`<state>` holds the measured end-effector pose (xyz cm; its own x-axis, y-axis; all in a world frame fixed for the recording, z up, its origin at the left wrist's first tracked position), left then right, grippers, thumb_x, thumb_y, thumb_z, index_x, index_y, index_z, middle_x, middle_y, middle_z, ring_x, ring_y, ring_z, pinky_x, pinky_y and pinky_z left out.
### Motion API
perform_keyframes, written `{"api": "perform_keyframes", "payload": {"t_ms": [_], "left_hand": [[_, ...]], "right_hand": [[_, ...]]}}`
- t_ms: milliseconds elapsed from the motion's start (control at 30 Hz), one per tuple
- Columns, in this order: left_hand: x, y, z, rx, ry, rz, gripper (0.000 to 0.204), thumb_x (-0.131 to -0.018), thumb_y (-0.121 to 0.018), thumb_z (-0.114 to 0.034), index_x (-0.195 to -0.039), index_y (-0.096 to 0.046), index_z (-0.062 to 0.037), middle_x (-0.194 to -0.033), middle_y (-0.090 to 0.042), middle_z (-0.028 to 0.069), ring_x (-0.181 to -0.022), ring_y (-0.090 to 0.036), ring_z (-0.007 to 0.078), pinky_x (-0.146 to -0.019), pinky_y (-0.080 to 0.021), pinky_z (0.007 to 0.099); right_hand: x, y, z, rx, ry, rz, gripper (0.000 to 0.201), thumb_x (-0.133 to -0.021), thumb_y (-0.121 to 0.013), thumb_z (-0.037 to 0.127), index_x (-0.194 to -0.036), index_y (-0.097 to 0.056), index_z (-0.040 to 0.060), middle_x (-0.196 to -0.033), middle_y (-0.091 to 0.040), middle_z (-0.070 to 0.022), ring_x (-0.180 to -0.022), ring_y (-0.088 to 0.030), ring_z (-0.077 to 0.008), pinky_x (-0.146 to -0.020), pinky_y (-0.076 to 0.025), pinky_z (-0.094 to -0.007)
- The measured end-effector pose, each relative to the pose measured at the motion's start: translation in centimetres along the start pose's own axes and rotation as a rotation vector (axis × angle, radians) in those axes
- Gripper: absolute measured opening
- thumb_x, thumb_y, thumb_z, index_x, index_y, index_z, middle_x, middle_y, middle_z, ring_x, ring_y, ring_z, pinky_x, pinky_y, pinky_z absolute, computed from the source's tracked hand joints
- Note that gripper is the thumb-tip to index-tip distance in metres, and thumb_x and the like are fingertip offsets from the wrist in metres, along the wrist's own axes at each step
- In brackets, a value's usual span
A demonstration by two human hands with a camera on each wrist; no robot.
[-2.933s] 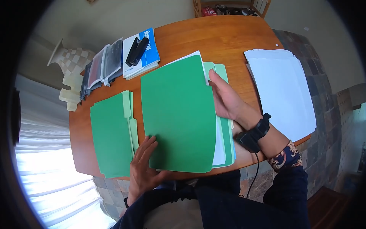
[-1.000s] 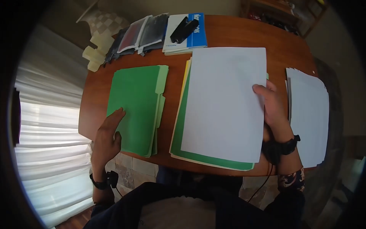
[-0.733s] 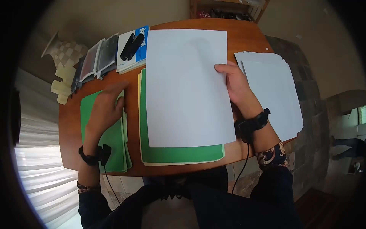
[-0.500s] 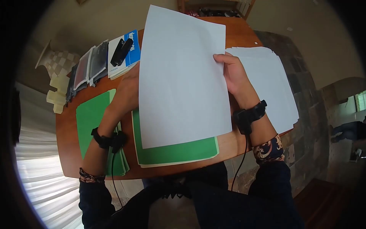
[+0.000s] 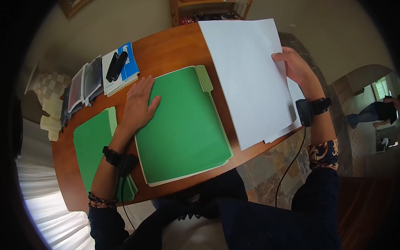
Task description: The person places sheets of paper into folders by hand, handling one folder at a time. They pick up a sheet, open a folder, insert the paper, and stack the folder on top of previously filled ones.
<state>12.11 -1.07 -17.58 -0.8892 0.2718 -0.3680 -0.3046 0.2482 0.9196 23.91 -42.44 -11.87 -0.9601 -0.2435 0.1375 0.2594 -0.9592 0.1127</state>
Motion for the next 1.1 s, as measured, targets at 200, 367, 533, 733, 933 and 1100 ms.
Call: {"api": "perform_keyframes", "payload": {"t_ms": [200, 367, 533, 733, 933, 1100], "left_hand": [[0.0, 0.4, -0.1, 0.008, 0.001, -0.037, 0.057, -0.095, -0.055, -0.031, -0.142, -0.046, -0.0008, -0.151, -0.043, 0.0176, -0.144, -0.034, 0.0351, -0.119, -0.022, 0.0478], [0.0, 0.7, -0.2, 0.043, 0.007, -0.040, 0.055, -0.095, -0.056, -0.032, -0.139, -0.049, -0.0002, -0.149, -0.045, 0.0181, -0.142, -0.035, 0.0362, -0.119, -0.023, 0.0480], [-0.1, 0.8, -0.1, 0.055, 0.009, -0.052, 0.054, -0.094, -0.057, -0.033, -0.135, -0.052, 0.0010, -0.146, -0.047, 0.0186, -0.140, -0.037, 0.0373, -0.119, -0.023, 0.0484], [-0.2, 0.7, 0.1, 0.052, 0.042, -0.027, 0.055, -0.094, -0.056, -0.031, -0.140, -0.047, -0.0017, -0.149, -0.045, 0.0177, -0.143, -0.034, 0.0360, -0.118, -0.023, 0.0481], [0.0, 0.5, 0.4, 0.056, 0.034, -0.034, 0.055, -0.094, -0.056, -0.031, -0.140, -0.047, -0.0019, -0.149, -0.045, 0.0177, -0.143, -0.035, 0.0356, -0.118, -0.023, 0.0477], [0.0, 0.6, 0.4, 0.065, 0.041, -0.043, 0.055, -0.094, -0.057, -0.030, -0.139, -0.048, -0.0009, -0.148, -0.047, 0.0180, -0.142, -0.036, 0.0364, -0.118, -0.024, 0.0477]], "right_hand": [[-2.7, 13.3, -6.6, 0.580, -0.011, -0.390, 0.037, -0.075, -0.067, 0.010, -0.110, -0.063, -0.0016, -0.097, -0.067, -0.0098, -0.079, -0.062, -0.0187, -0.080, -0.051, -0.0310], [-3.3, 12.3, -8.0, 0.834, -0.187, -0.260, 0.029, -0.073, -0.067, 0.011, -0.100, -0.067, 0.0013, -0.086, -0.065, -0.0033, -0.078, -0.060, -0.0175, -0.078, -0.051, -0.0322], [-2.1, 10.5, -2.9, 1.103, 0.272, -0.567, 0.029, -0.077, -0.066, 0.012, -0.104, -0.070, 0.0012, -0.086, -0.073, -0.0131, -0.079, -0.069, -0.0215, -0.077, -0.054, -0.0342], [1.4, -7.4, -0.8, 0.507, 0.095, 0.101, 0.020, -0.092, -0.059, 0.007, -0.109, -0.069, 0.0018, -0.088, -0.071, -0.0077, -0.072, -0.068, -0.0133, -0.061, -0.053, -0.0273], [2.4, -19.4, -3.9, 0.363, -0.088, 0.398, 0.037, -0.093, -0.060, 0.009, -0.126, -0.060, -0.0074, -0.092, -0.071, -0.0105, -0.073, -0.068, -0.0128, -0.064, -0.057, -0.0236], [0.4, -19.6, -4.2, 0.405, -0.118, 0.378, 0.036, -0.092, -0.057, 0.006, -0.125, -0.060, -0.0077, -0.085, -0.069, -0.0086, -0.063, -0.066, -0.0123, -0.054, -0.054, -0.0228]]}}
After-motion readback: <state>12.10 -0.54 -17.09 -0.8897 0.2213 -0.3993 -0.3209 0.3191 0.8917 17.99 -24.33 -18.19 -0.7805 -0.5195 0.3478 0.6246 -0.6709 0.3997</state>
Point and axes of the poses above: each hand's wrist, its own x-axis away from the middle knuckle, its own y-axis out of the back of the hand, z = x × y, the point moved 9 cm from there along -x, towards the middle knuckle
